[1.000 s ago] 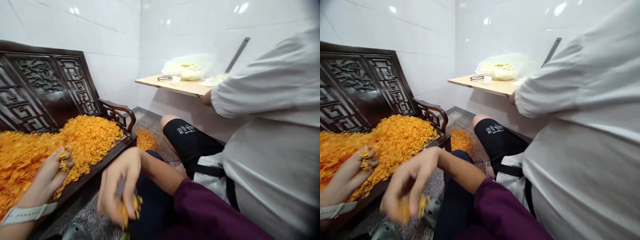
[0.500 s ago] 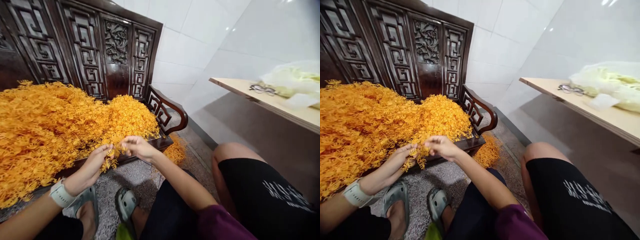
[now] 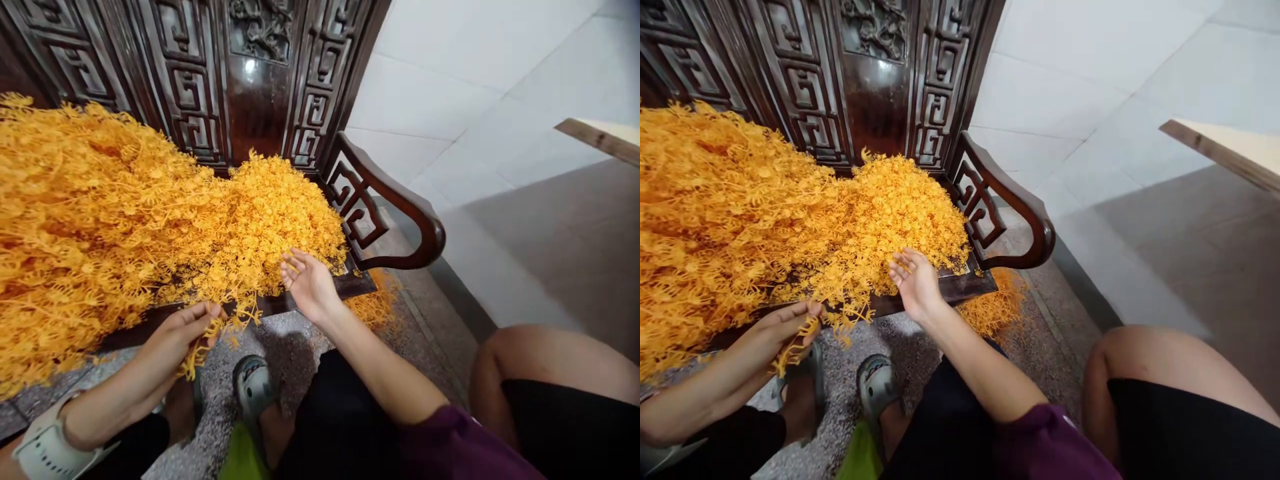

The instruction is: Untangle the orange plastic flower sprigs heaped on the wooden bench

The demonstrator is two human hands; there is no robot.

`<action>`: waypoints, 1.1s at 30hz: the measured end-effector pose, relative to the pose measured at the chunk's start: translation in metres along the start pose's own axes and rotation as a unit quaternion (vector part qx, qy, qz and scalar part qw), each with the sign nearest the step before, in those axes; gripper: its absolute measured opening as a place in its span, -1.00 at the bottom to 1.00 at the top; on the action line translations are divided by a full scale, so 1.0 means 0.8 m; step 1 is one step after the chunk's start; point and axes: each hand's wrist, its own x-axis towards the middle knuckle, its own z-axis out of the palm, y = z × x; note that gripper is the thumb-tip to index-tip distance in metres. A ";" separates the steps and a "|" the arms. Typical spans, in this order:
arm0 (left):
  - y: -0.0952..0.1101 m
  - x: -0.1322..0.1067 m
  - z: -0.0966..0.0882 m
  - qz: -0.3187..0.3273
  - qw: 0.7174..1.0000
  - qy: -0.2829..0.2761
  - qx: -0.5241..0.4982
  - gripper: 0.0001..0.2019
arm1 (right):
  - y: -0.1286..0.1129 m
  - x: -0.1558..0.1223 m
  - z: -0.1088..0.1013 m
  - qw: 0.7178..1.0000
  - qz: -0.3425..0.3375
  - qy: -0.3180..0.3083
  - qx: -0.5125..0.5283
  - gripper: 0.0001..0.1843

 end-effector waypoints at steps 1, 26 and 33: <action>-0.001 -0.001 0.003 0.003 1.000 -0.002 -0.007 -0.70 | 0.009 0.004 0.004 0.998 0.024 0.061 0.013 -0.91; 0.020 -0.035 0.042 0.057 0.976 -0.208 -0.036 -0.79 | 0.015 -0.070 0.024 0.946 -0.007 -0.265 -0.185 -0.79; 0.018 -0.053 0.000 -0.001 0.970 -0.235 0.060 -0.80 | -0.093 -0.060 -0.021 0.939 -0.200 -0.172 -0.222 -0.68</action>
